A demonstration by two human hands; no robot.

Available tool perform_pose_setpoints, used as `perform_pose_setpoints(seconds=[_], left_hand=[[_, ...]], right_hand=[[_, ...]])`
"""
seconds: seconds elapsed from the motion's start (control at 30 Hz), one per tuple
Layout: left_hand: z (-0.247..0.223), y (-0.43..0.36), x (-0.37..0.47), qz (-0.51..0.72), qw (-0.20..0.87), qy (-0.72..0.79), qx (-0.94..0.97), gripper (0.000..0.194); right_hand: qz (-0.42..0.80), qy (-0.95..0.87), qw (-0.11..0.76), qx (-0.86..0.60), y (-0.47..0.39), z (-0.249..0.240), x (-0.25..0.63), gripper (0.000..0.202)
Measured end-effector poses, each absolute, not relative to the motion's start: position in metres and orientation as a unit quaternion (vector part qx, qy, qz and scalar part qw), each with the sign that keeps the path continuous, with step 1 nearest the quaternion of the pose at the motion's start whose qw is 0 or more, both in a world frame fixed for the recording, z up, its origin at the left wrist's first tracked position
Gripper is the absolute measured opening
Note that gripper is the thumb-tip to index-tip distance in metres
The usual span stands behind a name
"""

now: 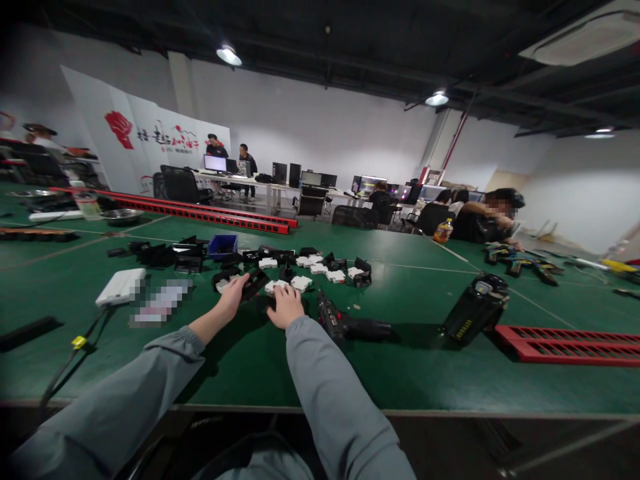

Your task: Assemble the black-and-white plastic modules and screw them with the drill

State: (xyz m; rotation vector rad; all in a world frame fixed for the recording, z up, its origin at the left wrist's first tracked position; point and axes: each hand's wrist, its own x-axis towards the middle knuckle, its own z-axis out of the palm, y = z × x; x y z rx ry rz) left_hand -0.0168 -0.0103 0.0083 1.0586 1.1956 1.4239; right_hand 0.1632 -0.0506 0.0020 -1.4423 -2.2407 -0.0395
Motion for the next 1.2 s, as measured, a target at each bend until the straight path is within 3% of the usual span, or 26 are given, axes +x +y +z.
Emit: perform_pose_setpoints(seconds=[0.23, 0.43, 0.6, 0.87, 1.0, 1.2], left_hand=[[0.002, -0.014, -0.01, 0.615, 0.343, 0.515, 0.489, 0.041], [0.005, -0.015, -0.01, 0.615, 0.414, 0.494, 0.454, 0.048], [0.008, -0.017, -0.01, 0.606, 0.422, 0.504, 0.448, 0.041], [0.006, -0.012, -0.016, 0.587, 0.381, 0.537, 0.471, 0.042], [0.005, -0.017, -0.012, 0.571, 0.354, 0.508, 0.539, 0.043], [0.003, -0.023, -0.003, 0.527, 0.402, 0.463, 0.588, 0.042]], right_hand=[[-0.048, -0.861, 0.215, -0.459, -0.068, 0.012, 0.154, 0.034], [-0.052, -0.829, 0.231, -0.507, -0.077, 0.006, 0.149, 0.069], [-0.035, -0.815, 0.235, -0.528, -0.068, 0.002, 0.151, 0.07], [0.029, -0.769, 0.357, -0.53, -0.063, 0.017, 0.168, 0.071], [0.028, -0.802, 0.339, -0.491, -0.065, 0.018, 0.168, 0.071], [0.022, -0.816, 0.332, -0.473, -0.068, 0.019, 0.164, 0.075]])
